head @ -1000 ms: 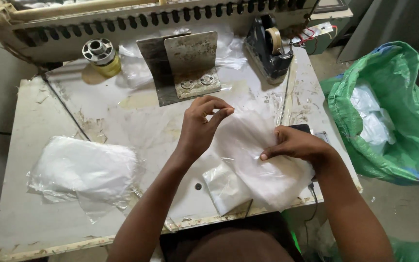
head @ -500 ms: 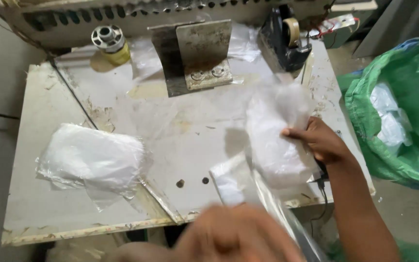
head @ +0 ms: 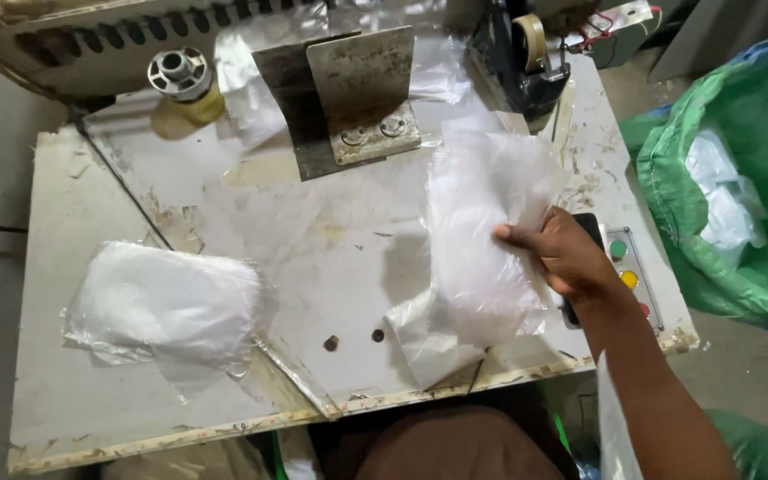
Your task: Folding and stacking plastic bags on a workbench
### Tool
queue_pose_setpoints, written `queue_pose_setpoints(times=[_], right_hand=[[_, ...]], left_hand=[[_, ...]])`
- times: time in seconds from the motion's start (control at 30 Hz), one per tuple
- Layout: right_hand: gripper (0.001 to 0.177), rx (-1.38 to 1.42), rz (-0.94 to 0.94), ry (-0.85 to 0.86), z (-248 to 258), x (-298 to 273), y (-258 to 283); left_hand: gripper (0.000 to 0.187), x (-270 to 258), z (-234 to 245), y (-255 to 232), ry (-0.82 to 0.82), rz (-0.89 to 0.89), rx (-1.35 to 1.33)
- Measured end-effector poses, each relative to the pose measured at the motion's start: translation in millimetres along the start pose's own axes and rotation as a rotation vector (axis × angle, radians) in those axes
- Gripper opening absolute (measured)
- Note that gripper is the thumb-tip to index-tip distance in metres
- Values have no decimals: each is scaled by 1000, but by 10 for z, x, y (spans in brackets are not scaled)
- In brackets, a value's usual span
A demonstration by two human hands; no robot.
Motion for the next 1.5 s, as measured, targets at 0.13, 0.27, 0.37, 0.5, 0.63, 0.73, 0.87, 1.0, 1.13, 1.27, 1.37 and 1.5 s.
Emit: queue_pose_setpoints(times=[0.13,0.27,0.37,0.5,0.63,0.73,0.87,1.0,1.13,1.27,1.37,1.5], right_hand=[[27,-6,-2,0,-19,-82,16],[24,15,-10,15,-173,-138,30],[26,85,-23,98,-194,-97,-191],[36,56,-55,255,-198,134,-530],[40,-164,34,368,-890,-222,106],[39,-349,148,379,-663,-315,-115],[60,-527,279,638,-804,-1041,45],[32,-657,221,997,-626,-1435,-604],[44,-314,-129,1001,-592,-1584,-884],[58,-644,-397,570,-591,-1492,-709],[64,-890,213,461,-638,-1392,-483],[59,-925,142,1261,-716,-1438,-877]], left_hand=[[78,20,362,161,-48,-73,26],[83,605,811,409,-26,-184,54],[99,956,1607,1161,-284,168,209],[100,613,1931,1574,-161,700,-295],[76,673,1579,1338,-256,720,0],[39,477,1525,1135,-356,261,398],[18,-141,1310,612,5,-39,1029],[20,-1100,1281,914,141,53,1286],[29,-1503,1161,1008,-3,563,543],[50,-1556,1044,983,-293,851,392],[55,-1609,1039,989,-316,858,492],[63,-1812,1112,1028,-225,900,276]])
Point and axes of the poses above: each hand's wrist, its own x-axis towards the middle knuckle, its own z-axis out of the back of the hand, y = z × x, the point moved 2 cm from there along x, towards the middle knuckle, and after that the axes turned 4 degrees about y, right-handed, at the moved point
